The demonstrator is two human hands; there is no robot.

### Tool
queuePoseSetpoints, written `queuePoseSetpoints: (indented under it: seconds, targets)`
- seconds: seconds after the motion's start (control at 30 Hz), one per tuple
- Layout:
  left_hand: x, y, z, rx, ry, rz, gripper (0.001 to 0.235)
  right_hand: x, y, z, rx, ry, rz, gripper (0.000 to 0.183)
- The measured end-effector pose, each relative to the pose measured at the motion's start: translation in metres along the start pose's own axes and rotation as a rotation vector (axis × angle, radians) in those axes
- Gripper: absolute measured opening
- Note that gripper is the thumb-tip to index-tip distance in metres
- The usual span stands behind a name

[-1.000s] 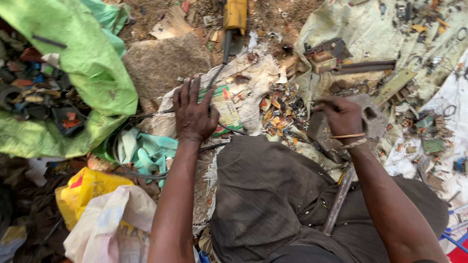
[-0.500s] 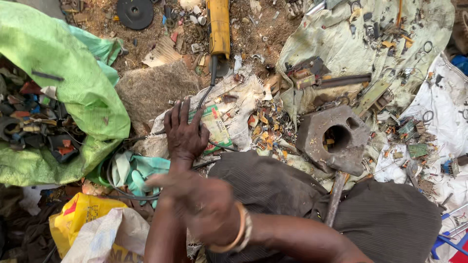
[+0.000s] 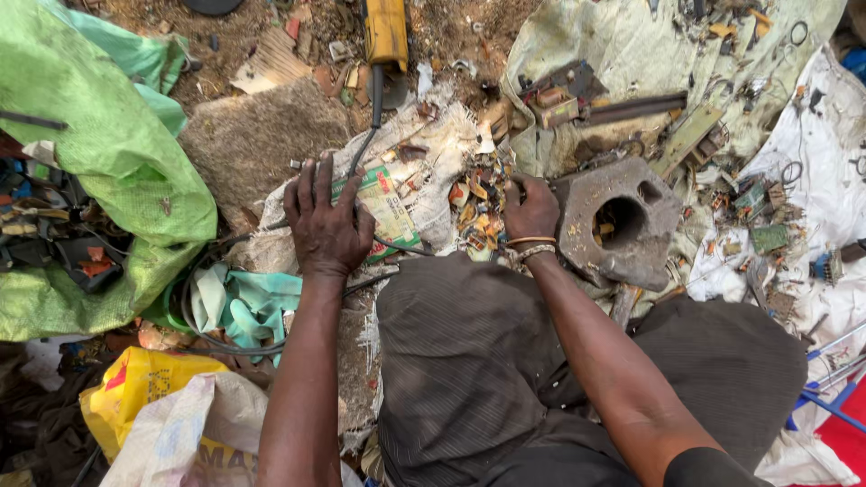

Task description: The person sits on the ground and uses a hammer to break apart small electronic components on a metal anvil. They pick up pieces from a pile of scrap, strike them to separate parts, and place the broken pieces into a green sack.

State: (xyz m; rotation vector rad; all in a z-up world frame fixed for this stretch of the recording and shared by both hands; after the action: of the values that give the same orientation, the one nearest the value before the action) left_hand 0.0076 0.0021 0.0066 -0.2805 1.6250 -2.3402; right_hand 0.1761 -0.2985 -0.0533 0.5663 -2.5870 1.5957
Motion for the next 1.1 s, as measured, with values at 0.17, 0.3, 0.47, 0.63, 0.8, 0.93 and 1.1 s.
queuePoseSetpoints:
  seconds: [0.17,0.3,0.47,0.63,0.8,0.93,1.1]
  targets:
    - [-0.010,-0.001,-0.002,0.011,-0.017,0.010,0.046,-0.044,0.006,-0.013,0.035,0.173,-0.065,0.015]
    - [-0.011,0.000,-0.003,-0.003,-0.016,0.014,0.045,-0.044,-0.001,-0.020,0.049,0.175,-0.115,0.014]
    - [-0.016,-0.002,-0.002,0.005,-0.013,0.013,0.048,-0.032,-0.016,-0.019,-0.036,-0.003,0.020,0.013]
    - [-0.011,-0.001,-0.002,0.001,-0.014,0.015,0.049,-0.010,-0.016,0.011,-0.474,0.134,-0.022,0.015]
    - [-0.009,0.002,-0.002,0.017,-0.008,0.029,0.050,-0.020,-0.055,-0.015,-0.965,0.099,0.186,0.012]
    - [-0.010,0.002,-0.003,0.011,-0.018,0.016,0.048,0.010,-0.088,-0.143,-1.170,0.157,0.198,0.009]
    - [-0.010,-0.002,-0.001,0.016,-0.010,0.027,0.051,0.152,-0.102,-0.299,-1.124,-0.672,-0.690,0.011]
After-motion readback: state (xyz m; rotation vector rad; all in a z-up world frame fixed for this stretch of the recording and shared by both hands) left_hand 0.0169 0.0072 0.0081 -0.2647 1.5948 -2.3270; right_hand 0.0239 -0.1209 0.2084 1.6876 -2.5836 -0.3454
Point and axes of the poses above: each hand's wrist, its own x-axis away from the middle knuckle, its own y-axis out of the palm, z = x × y, the point moved 2 cm from there along -x, towards the middle knuckle, and after that the axes turned 10 degrees about -z, right-handed, at the moved point
